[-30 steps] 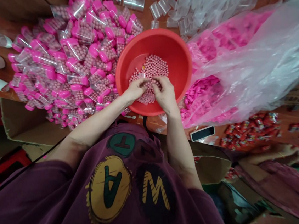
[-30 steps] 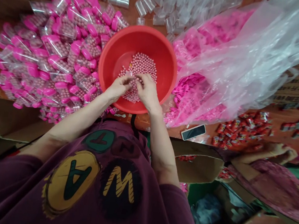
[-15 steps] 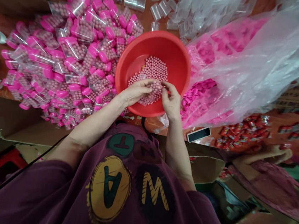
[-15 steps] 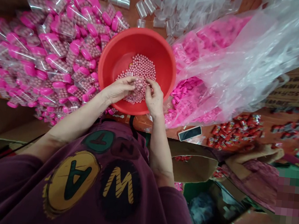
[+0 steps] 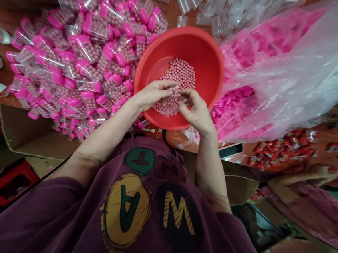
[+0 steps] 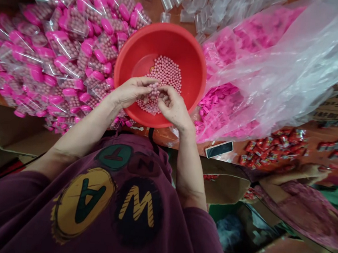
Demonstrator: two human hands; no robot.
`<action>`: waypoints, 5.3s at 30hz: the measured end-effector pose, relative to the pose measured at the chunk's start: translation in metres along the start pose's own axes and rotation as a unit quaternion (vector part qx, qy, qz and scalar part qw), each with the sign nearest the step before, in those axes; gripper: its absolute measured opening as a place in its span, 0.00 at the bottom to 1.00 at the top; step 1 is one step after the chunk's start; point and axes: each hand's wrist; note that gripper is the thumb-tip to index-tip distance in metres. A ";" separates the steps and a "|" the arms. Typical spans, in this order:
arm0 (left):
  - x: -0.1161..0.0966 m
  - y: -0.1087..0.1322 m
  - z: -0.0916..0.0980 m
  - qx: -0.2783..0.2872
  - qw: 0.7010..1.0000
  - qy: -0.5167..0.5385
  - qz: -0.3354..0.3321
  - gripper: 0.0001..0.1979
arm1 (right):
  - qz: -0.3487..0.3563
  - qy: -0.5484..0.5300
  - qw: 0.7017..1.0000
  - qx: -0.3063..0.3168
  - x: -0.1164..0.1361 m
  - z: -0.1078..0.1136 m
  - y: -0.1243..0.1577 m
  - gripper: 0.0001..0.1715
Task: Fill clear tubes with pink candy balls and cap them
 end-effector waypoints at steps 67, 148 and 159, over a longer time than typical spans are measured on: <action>0.018 -0.004 0.011 -0.125 0.991 0.051 -0.027 0.18 | -0.072 -0.162 0.915 -0.363 -0.116 0.072 0.024 0.22; 0.047 0.067 -0.089 0.124 0.992 0.007 0.006 0.22 | 0.046 -0.035 0.962 -0.265 -0.021 0.005 0.116 0.30; 0.024 0.090 -0.101 0.145 0.980 -0.133 -0.032 0.08 | -0.012 -0.256 0.955 -0.152 -0.014 -0.022 0.083 0.50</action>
Point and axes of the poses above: each hand's wrist, its own y-axis away from the middle knuckle, its own z-axis out of the back of the hand, x = y × z, and after that the axes turned 7 degrees about -z, right-handed
